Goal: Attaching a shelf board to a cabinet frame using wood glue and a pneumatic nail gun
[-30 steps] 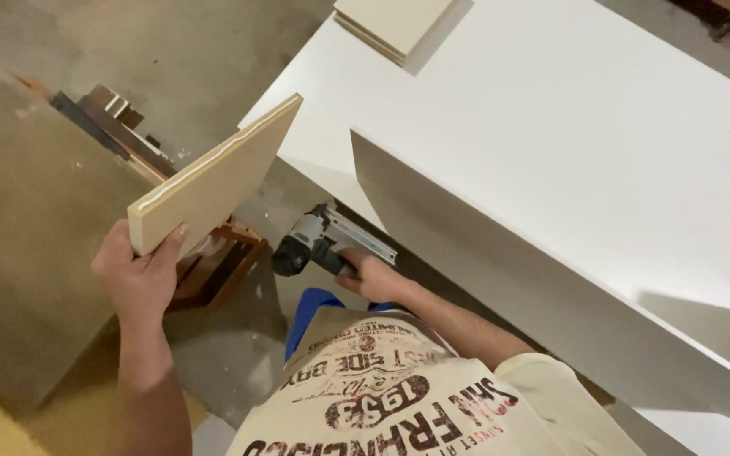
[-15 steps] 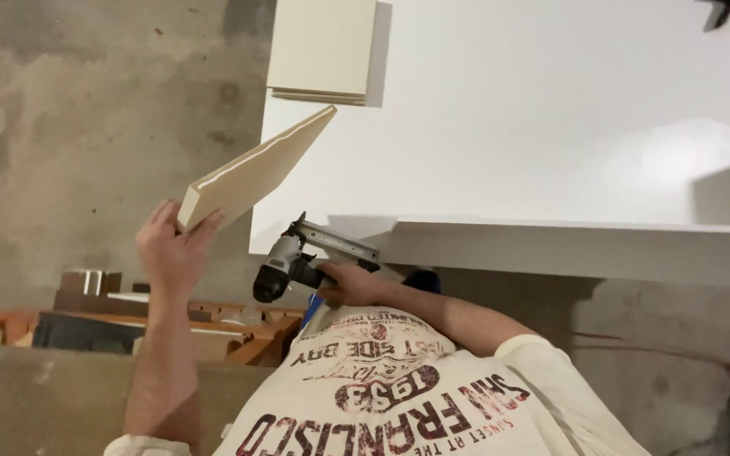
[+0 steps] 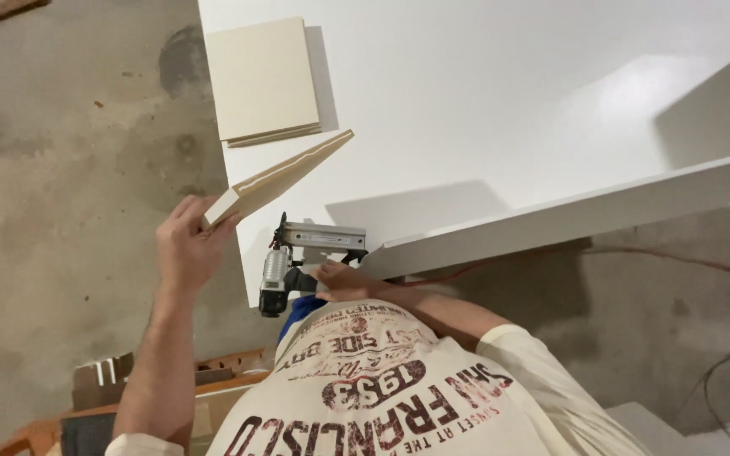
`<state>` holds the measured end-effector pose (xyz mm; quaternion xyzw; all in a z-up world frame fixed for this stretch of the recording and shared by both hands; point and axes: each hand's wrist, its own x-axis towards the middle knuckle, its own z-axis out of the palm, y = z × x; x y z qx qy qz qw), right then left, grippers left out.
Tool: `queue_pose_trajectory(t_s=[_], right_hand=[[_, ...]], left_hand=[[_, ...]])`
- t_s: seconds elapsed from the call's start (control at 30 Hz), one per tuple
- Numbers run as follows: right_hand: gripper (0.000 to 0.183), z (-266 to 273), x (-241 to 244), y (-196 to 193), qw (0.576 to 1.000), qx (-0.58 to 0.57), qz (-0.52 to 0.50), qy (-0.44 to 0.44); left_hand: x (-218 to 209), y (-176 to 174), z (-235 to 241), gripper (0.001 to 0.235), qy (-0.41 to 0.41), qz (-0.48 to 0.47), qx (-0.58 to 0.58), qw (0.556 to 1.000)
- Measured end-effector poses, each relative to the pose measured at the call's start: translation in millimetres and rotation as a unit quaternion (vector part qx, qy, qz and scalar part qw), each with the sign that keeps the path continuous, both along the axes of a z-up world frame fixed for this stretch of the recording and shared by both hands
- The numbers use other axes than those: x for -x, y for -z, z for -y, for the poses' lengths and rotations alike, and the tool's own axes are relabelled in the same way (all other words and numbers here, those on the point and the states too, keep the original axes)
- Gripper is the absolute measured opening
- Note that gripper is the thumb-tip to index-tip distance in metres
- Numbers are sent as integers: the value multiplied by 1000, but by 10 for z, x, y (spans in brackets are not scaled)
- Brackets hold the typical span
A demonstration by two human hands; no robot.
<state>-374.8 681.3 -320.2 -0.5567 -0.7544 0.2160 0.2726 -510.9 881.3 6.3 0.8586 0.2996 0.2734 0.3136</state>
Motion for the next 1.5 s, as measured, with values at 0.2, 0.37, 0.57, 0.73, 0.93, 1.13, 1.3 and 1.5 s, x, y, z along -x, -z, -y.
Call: queue_pose_trajectory(t_s=[0.2, 0.37, 0.57, 0.73, 0.93, 1.13, 1.3, 1.5], right_hand=[[51, -186, -49, 1107, 976, -108, 177, -67], [51, -216, 79, 975, 995, -59, -40, 63], [85, -342, 251, 1531, 983, -104, 77, 127], [65, -265, 388, 856, 960, -4, 175, 220], [44, -292, 391, 167, 942, 33, 106, 315], [40, -386, 670, 370, 943, 8, 53, 328], [29, -581, 1020, 505, 926, -48, 69, 367], [21, -723, 1277, 275, 902, -68, 158, 395]], left_hand=[[-128, 151, -171, 21, 53, -1, 3, 999], [-343, 162, -404, 22, 119, 0, -3, 993], [-532, 107, -799, 22, 193, -5, 1, 981], [-761, 155, -1153, 28, 313, -63, -77, 945], [-1362, 241, -1310, 31, 444, -126, -198, 865], [-2043, 115, -1008, 16, 528, -246, -304, 754], [-2421, 256, -749, 17, 553, -279, -327, 714], [-2548, 542, -767, 19, 585, -288, -362, 666]])
